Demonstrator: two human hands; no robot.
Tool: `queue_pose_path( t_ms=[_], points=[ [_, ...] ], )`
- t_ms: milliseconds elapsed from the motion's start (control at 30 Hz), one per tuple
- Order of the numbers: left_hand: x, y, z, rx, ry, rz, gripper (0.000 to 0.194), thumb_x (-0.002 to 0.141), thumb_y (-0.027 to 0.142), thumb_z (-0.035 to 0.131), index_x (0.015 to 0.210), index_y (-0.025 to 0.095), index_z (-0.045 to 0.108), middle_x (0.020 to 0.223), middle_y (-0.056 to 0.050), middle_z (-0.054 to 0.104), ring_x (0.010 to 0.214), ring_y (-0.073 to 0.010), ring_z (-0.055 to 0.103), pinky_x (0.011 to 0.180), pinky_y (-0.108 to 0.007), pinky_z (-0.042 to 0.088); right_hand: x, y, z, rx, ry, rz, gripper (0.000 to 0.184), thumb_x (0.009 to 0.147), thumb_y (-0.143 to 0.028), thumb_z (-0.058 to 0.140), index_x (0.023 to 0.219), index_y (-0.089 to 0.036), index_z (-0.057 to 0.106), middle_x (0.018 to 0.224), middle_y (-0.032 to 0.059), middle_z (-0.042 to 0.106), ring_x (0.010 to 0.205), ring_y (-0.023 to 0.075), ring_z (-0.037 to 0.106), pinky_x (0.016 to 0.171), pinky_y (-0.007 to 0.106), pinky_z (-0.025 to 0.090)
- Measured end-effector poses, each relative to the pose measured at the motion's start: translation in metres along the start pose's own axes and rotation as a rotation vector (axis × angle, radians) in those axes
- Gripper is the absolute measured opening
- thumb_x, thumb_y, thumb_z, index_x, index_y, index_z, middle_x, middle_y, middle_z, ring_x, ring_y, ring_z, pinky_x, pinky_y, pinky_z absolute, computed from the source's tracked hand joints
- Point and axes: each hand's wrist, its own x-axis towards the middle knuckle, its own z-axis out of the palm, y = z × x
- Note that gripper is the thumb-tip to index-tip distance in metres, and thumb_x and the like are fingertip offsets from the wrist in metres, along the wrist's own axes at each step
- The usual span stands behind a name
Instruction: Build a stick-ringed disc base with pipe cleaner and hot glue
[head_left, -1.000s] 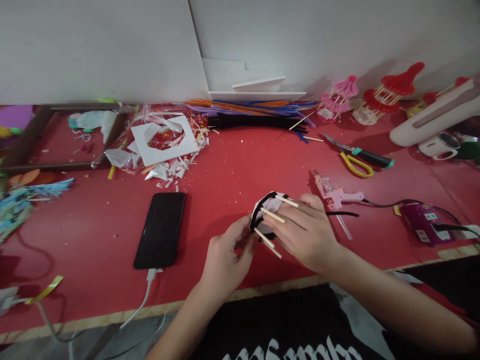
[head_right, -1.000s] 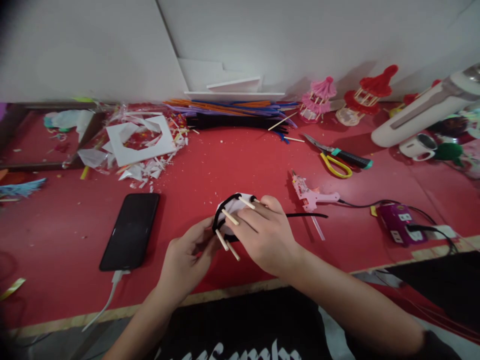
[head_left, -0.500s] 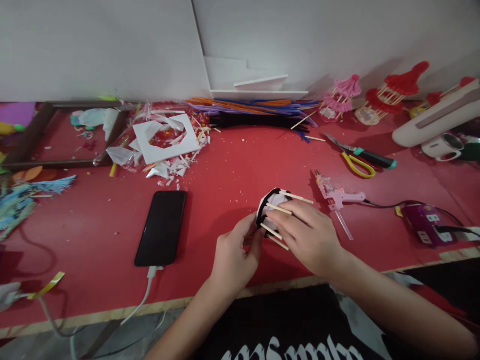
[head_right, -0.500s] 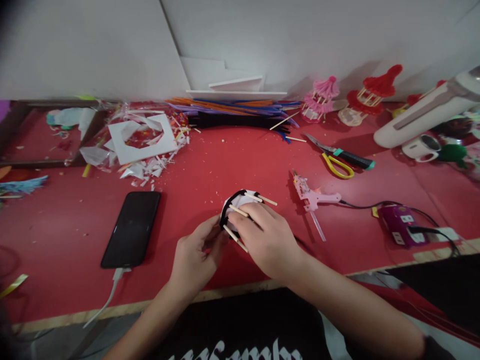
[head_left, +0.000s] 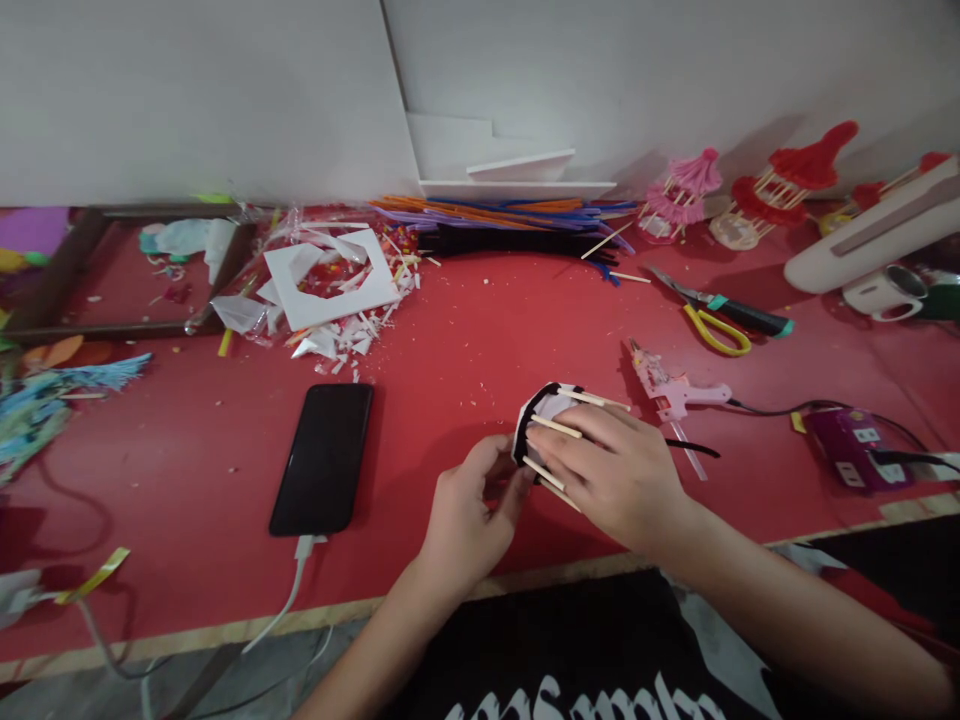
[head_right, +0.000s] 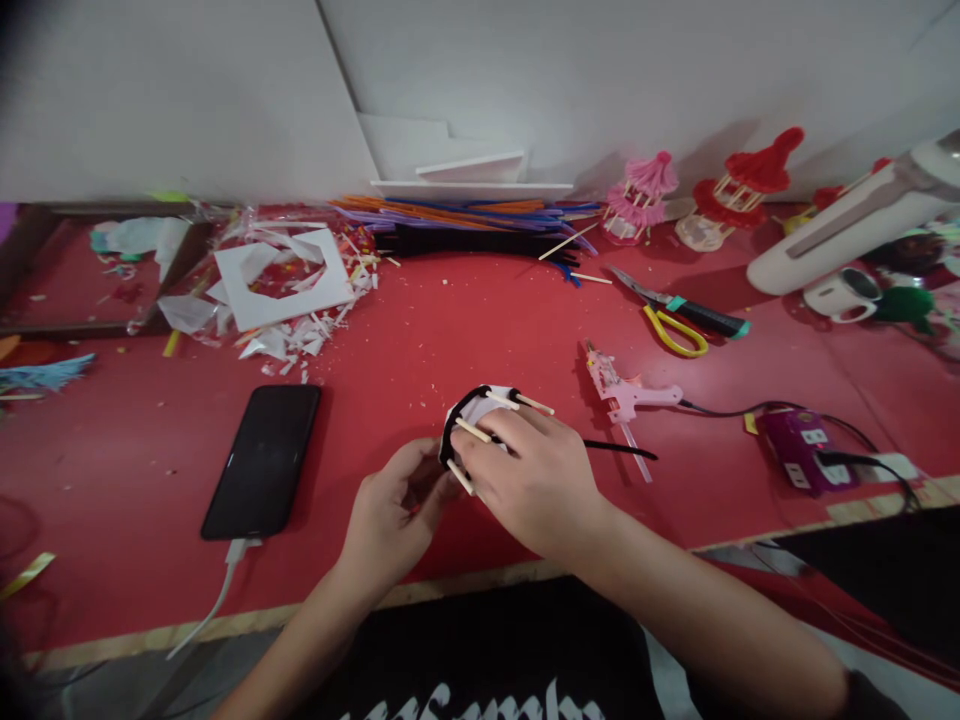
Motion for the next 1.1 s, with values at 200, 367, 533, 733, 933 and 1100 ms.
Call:
queue_pose_path(
  t_ms=[200, 367, 533, 733, 933, 1100],
  points=[
    [-0.007, -0.004, 0.0, -0.263, -0.041, -0.109, 0.03, 0.095, 0.023, 0.049, 0.125, 0.02, 0.053, 0.099, -0.004, 0.077, 0.085, -0.0152, 0.073, 0.079, -0.027, 0.058, -0.001, 0.002, -0.002, 0.072, -0.041, -0.016, 0.018, 0.093, -0.017, 0.057, 0.094, -0.016, 0.075, 0.084, 0.0049, 0.073, 0.079, 0.0204, 0.07, 0.074, 0.034, 0.053],
    [-0.004, -0.002, -0.005, -0.312, -0.059, -0.133, 0.016, 0.095, 0.031, 0.053, 0.104, 0.019, 0.06, 0.095, -0.003, 0.072, 0.082, -0.0138, 0.068, 0.076, -0.025, 0.055, -0.005, 0.0, -0.002, 0.102, -0.049, -0.042, 0.018, 0.094, -0.019, 0.056, 0.095, -0.015, 0.074, 0.084, 0.005, 0.073, 0.077, 0.02, 0.069, 0.072, 0.033, 0.053],
    [0.0, 0.001, -0.009, -0.315, -0.092, -0.175, 0.012, 0.092, 0.03, 0.058, 0.094, 0.018, 0.058, 0.078, 0.001, 0.066, 0.071, -0.0112, 0.063, 0.067, -0.021, 0.05, -0.009, -0.004, 0.0, 0.028, 0.017, -0.049, 0.017, 0.091, -0.014, 0.061, 0.077, -0.012, 0.071, 0.072, 0.0042, 0.071, 0.07, 0.0177, 0.067, 0.067, 0.031, 0.051],
    [0.003, 0.002, -0.013, -0.269, -0.129, -0.2, 0.006, 0.09, 0.024, 0.058, 0.091, 0.019, 0.056, 0.076, 0.002, 0.067, 0.073, -0.0098, 0.064, 0.065, -0.018, 0.045, -0.008, -0.005, 0.0, -0.07, -0.026, -0.028, 0.022, 0.092, -0.021, 0.063, 0.072, -0.015, 0.069, 0.063, 0.0006, 0.065, 0.063, 0.0168, 0.063, 0.062, 0.031, 0.047],
    [0.005, 0.004, -0.014, -0.168, -0.08, -0.203, 0.007, 0.087, 0.025, 0.059, 0.088, 0.019, 0.054, 0.073, 0.001, 0.07, 0.067, -0.0116, 0.064, 0.06, -0.02, 0.044, -0.006, -0.006, 0.0, -0.002, -0.041, -0.036, 0.015, 0.094, -0.017, 0.059, 0.091, -0.012, 0.072, 0.076, 0.005, 0.072, 0.077, 0.0185, 0.067, 0.072, 0.032, 0.05],
    [0.005, 0.01, -0.012, -0.188, -0.019, -0.218, 0.015, 0.085, 0.025, 0.058, 0.098, 0.019, 0.056, 0.074, -0.001, 0.074, 0.068, -0.0147, 0.069, 0.061, -0.022, 0.049, -0.004, -0.008, 0.0, 0.022, -0.092, -0.022, 0.022, 0.096, -0.012, 0.05, 0.093, -0.012, 0.071, 0.081, 0.0071, 0.072, 0.078, 0.0191, 0.066, 0.072, 0.032, 0.051]
  ],
)
